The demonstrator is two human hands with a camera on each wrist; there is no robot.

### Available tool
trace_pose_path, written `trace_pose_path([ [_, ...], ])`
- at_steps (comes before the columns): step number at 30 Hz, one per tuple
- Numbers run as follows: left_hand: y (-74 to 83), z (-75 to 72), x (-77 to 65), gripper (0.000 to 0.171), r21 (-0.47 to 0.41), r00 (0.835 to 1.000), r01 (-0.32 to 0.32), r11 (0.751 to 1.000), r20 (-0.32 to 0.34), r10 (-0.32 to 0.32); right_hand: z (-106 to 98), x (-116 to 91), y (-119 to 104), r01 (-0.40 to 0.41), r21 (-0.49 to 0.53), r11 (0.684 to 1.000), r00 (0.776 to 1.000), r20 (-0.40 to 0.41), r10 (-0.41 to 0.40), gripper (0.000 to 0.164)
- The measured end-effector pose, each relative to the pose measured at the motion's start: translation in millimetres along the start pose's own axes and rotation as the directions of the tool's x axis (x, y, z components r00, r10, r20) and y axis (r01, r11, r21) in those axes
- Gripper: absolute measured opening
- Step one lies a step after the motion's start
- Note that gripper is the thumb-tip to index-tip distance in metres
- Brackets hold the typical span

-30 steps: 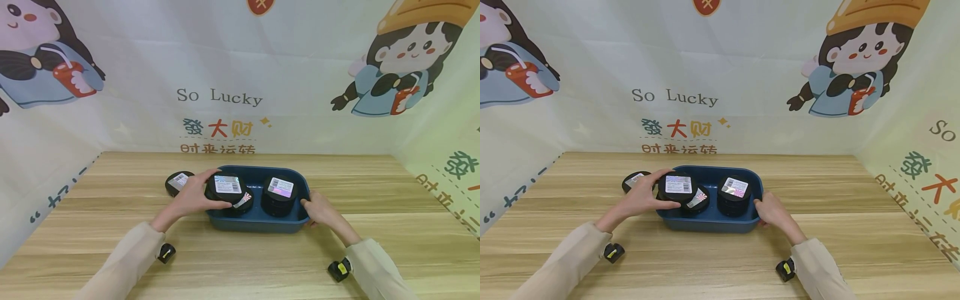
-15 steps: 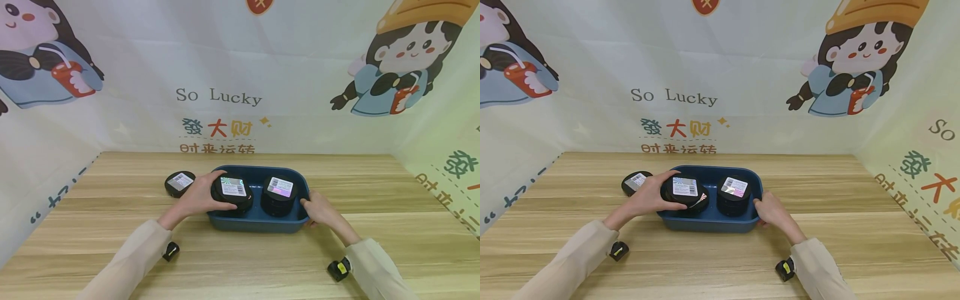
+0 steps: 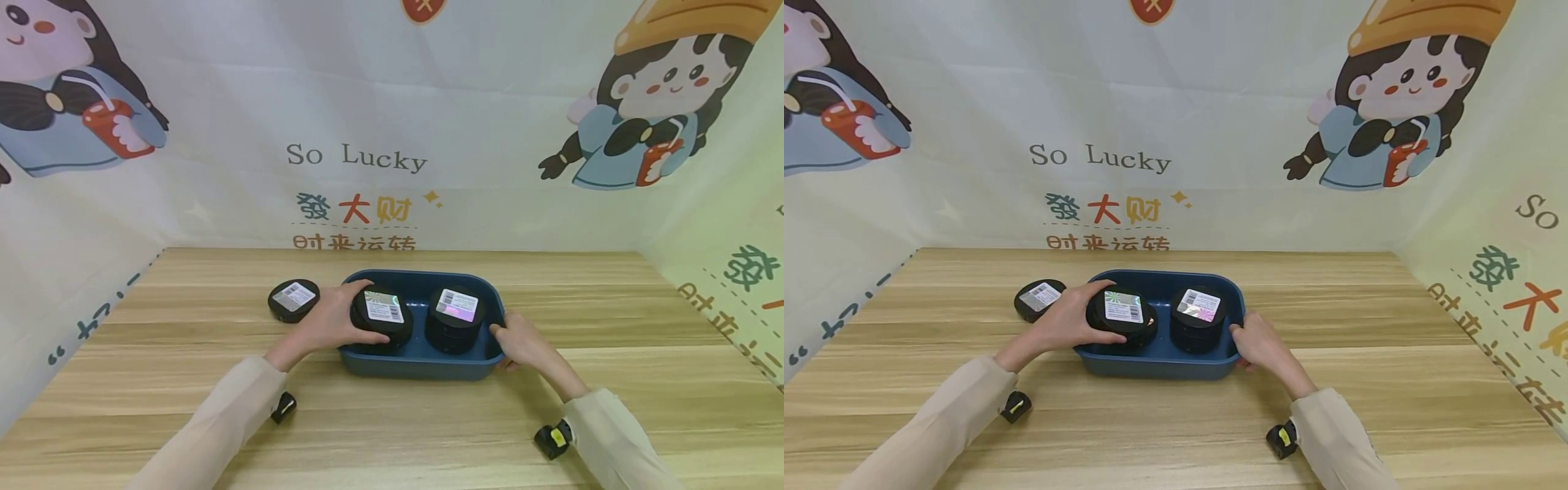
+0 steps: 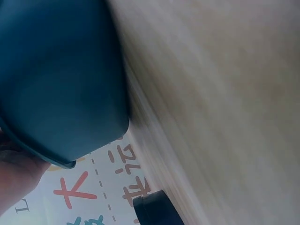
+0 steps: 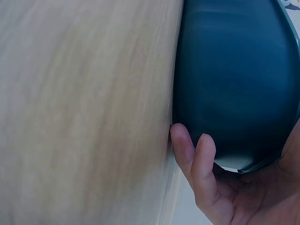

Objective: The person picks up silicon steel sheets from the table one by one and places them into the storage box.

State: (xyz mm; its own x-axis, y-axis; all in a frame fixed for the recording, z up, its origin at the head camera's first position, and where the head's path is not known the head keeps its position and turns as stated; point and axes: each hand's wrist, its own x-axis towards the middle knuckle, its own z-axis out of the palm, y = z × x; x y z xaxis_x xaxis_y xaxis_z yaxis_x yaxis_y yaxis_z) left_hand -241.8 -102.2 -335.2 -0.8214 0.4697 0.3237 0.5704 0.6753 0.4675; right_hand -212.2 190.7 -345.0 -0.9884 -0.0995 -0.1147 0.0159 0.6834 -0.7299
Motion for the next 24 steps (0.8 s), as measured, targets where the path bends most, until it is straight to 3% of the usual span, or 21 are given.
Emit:
trace_pose_path([
  [12, 0.2, 8.4, 7.4, 0.089, 0.05, 0.999, 0.0, 0.999, 0.048, -0.002, 0, -1, -1, -0.006, 0.007, 1.0, 1.0, 0.008, 0.006, 0.019],
  [24, 6.5, 10.8, 9.8, 0.09, 0.102, 0.992, 0.088, 0.991, 0.081, -0.096, -1, -1, -1, 0.005, 0.007, 1.0, 1.0, 0.015, -0.005, 0.019],
])
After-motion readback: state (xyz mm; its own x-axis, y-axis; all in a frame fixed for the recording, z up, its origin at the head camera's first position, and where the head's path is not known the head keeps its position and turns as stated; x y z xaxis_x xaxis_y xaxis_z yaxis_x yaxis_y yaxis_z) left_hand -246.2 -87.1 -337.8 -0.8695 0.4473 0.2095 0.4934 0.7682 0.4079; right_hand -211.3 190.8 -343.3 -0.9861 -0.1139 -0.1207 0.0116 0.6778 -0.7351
